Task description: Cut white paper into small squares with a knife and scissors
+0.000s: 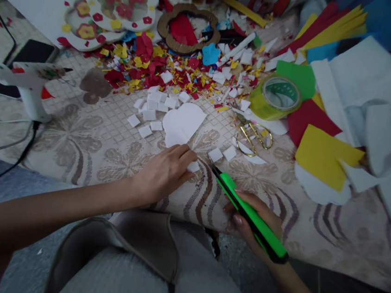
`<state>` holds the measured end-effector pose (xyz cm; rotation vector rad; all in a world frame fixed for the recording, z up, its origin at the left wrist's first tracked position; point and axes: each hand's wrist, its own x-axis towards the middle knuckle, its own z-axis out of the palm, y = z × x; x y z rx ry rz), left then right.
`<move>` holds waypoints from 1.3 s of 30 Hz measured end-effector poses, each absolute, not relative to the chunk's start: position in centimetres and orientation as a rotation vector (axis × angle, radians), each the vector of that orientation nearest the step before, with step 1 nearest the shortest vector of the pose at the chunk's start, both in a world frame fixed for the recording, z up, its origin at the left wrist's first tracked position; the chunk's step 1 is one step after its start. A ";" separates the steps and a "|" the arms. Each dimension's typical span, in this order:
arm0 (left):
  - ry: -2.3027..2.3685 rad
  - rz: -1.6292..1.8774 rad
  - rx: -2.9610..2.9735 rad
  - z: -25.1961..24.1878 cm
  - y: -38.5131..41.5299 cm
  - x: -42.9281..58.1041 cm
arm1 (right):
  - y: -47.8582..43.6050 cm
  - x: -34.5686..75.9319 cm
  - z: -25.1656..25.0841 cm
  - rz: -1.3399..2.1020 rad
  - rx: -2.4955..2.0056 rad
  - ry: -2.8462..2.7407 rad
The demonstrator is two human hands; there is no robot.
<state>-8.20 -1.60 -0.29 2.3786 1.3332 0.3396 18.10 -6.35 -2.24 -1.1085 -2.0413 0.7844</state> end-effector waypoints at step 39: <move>1.338 0.433 2.300 0.2 -1.5 -8.7 | -6.3 18.0 -2.1 0.798 -1.081 -2.018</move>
